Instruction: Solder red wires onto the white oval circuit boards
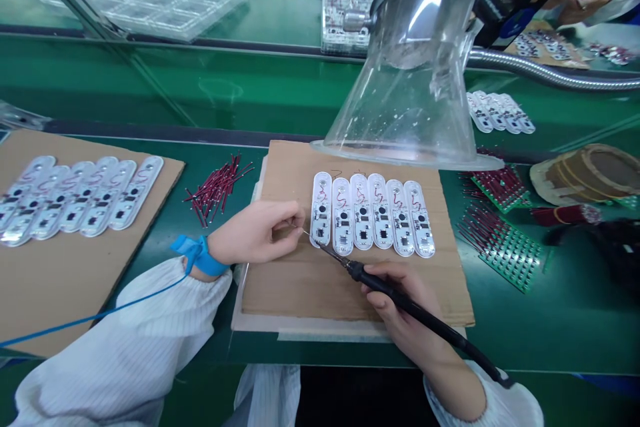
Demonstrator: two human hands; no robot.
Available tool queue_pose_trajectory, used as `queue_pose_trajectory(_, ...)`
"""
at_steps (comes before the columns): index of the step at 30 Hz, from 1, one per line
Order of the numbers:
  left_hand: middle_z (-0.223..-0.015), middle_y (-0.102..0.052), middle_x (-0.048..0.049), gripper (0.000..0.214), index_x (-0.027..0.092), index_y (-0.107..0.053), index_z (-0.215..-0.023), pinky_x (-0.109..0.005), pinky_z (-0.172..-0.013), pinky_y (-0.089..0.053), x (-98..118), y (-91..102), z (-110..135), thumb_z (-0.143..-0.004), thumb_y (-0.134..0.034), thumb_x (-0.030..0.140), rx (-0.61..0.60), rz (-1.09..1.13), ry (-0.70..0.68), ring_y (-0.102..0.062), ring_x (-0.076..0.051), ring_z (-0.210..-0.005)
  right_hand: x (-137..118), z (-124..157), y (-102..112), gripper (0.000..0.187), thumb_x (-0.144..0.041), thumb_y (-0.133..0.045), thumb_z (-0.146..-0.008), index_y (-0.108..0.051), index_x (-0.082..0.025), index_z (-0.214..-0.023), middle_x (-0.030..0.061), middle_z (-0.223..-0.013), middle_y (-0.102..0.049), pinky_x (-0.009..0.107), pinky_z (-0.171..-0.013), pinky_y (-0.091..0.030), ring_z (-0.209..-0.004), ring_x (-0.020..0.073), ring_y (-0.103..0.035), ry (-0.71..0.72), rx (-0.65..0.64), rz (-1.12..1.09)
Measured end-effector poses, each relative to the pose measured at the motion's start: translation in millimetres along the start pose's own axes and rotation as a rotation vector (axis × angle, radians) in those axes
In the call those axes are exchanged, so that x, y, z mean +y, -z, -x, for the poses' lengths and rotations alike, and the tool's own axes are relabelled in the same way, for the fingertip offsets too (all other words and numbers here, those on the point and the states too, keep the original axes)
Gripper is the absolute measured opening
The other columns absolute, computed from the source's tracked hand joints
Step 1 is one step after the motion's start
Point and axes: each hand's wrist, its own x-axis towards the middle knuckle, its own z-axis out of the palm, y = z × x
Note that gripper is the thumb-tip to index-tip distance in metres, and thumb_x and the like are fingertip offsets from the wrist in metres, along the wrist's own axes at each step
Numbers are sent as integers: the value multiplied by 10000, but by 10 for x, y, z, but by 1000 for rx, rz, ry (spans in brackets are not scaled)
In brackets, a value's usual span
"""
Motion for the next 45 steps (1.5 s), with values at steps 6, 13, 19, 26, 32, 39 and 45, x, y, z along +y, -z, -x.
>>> queue_pose_trajectory(6, -667, -405, 92, 60, 202, -575, -981, -234, -550, -313, -29, 68, 36, -997, -548, 253, 52, -20, 67, -370, -104, -540, 12, 10, -45, 299, -574, -672, -1108, -704, -311, -1246, 10, -894, -779, 261, -661, -630, -714, 171, -771, 16, 45, -121)
queue_pose_trajectory(13, -789, -640, 7, 336, 225, -597, -1048, -282, -652, -450, 135, 220, 348, -1062, -487, 542, 350, -260, 613, -599, -188, -672, 265, 92, 695, 212, -403, -569, -1174, -734, -282, -1228, 39, -903, -726, 322, -729, -624, -773, 197, -747, 176, 288, 219)
queue_pose_trajectory(19, -1004, -805, -79, 653, 256, -725, -1015, -371, -825, -621, 79, -85, 843, -979, -303, 753, 288, -217, 981, -781, -318, -932, 573, 501, 1133, 93, -334, -637, -1097, -710, -282, -1124, 85, -1155, -741, 316, -778, -684, -964, 241, -807, 148, 231, 609)
queue_pose_trajectory(26, -1470, -727, -122, 857, 259, -720, -1271, -515, -1206, -543, 0, -286, 704, -924, -291, 915, 222, -56, 1134, -653, -403, -1421, 822, 659, 824, 127, -172, -648, -1030, -638, -274, -1106, 83, -1229, -733, 352, -1006, -671, -1245, 262, -781, 159, 359, 437)
queue_pose_trajectory(32, -1507, -711, -119, 871, 234, -740, -1281, -474, -1177, -577, 177, -192, 484, -923, -324, 910, 335, 29, 1059, -684, -391, -1386, 842, 547, 835, 177, -253, -780, -974, -622, -305, -1034, 76, -1134, -753, 540, -1123, -631, -1255, 365, -778, 63, 468, 56)
queue_pose_trajectory(39, -1035, -840, -174, 616, 155, -790, -915, -420, -844, -663, -185, 420, -274, -861, -484, 686, 418, 33, 940, -800, -398, -1034, 671, -485, 925, 328, -488, -738, -1045, -571, -316, -1270, 112, -1322, -747, 446, -1112, -637, -1297, 291, -765, 3, 310, -302)
queue_pose_trajectory(45, -1019, -829, -180, 476, 139, -758, -861, -390, -867, -604, -353, 773, -603, -884, -489, 530, 412, -89, 911, -781, -382, -1051, 479, -1064, 915, 395, -533, -759, -1011, -528, -287, -1217, 96, -1283, -715, 427, -1121, -618, -1273, 256, -775, 98, 287, -338)
